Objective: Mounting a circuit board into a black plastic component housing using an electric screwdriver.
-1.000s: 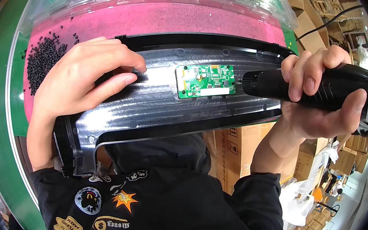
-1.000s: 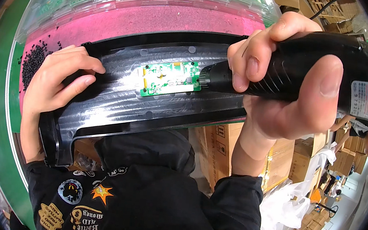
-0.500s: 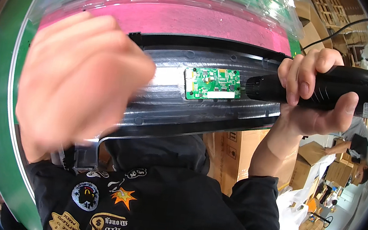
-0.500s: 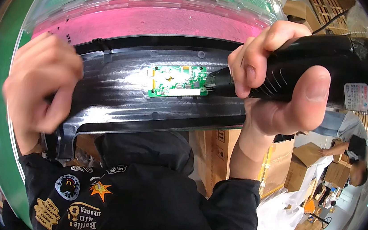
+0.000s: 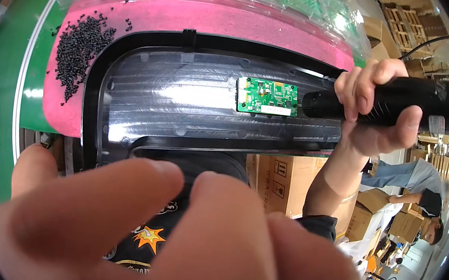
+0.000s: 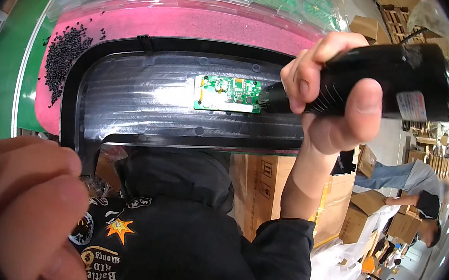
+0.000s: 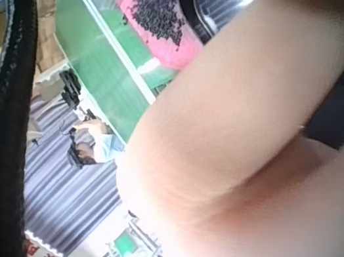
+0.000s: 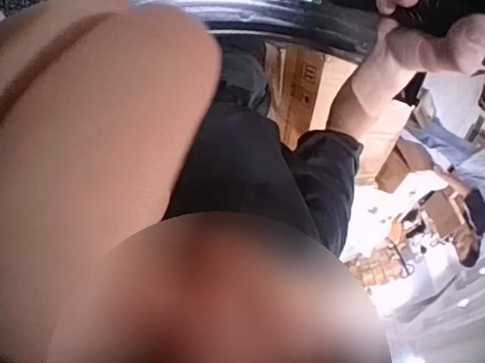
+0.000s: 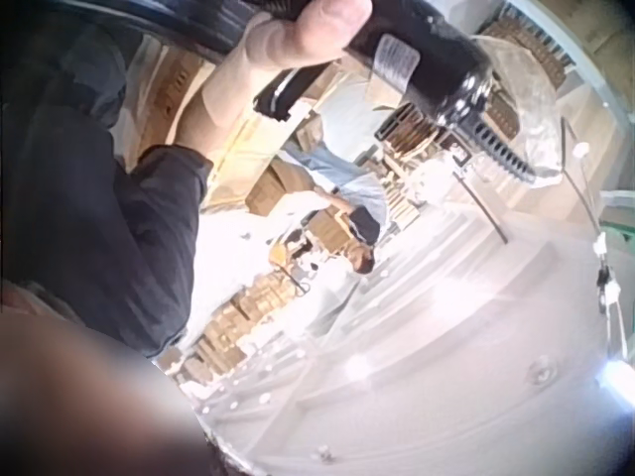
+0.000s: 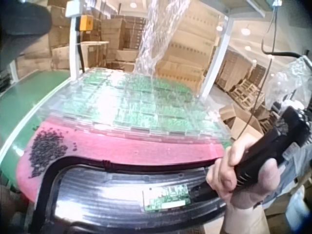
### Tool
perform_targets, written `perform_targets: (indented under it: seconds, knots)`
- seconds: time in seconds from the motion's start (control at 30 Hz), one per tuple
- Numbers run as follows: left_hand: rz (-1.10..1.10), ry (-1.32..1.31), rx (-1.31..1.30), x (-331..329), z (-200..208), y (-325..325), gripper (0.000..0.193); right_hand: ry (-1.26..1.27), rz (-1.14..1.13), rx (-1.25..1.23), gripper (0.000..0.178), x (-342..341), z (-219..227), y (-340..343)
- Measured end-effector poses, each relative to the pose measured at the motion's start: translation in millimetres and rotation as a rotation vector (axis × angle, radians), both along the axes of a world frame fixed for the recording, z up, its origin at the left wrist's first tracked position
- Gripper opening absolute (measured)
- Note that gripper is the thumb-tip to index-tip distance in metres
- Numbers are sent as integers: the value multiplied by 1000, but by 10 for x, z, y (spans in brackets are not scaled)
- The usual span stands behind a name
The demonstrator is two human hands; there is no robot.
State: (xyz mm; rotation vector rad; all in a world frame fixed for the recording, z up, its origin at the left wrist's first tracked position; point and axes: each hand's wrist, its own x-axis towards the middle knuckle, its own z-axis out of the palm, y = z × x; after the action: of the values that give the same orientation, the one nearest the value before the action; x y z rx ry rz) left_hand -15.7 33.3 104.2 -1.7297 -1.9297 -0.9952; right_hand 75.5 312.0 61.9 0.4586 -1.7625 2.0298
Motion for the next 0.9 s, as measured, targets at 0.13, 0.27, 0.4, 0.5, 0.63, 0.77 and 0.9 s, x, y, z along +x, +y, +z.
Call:
perform_targets:
  seconds: [0.13,0.27,0.4,0.5,0.63,0.77,0.9]
  knots:
    - [84,-44,5,400,77,-330,16,-20,24,-5,53,-46,-31,-6]
    - [115,-95,31,900,14,-1059,15,-27,-50,29,51,11,-63,11]
    - [177,-131,57,969,179,-844,14,-33,-63,56,49,-31,16,-38]
    - [234,-158,72,1058,308,-650,13,-51,-88,32,49,-50,33,-48]
    - [76,-21,-111,751,301,-1080,20,-136,-89,-332,33,-8,125,25]
    - [876,-467,-1,492,-152,-948,17,-288,-216,-796,19,-195,108,408]
    - [656,-1070,-379,366,-701,-1218,33,-359,-397,-933,52,-271,81,445]
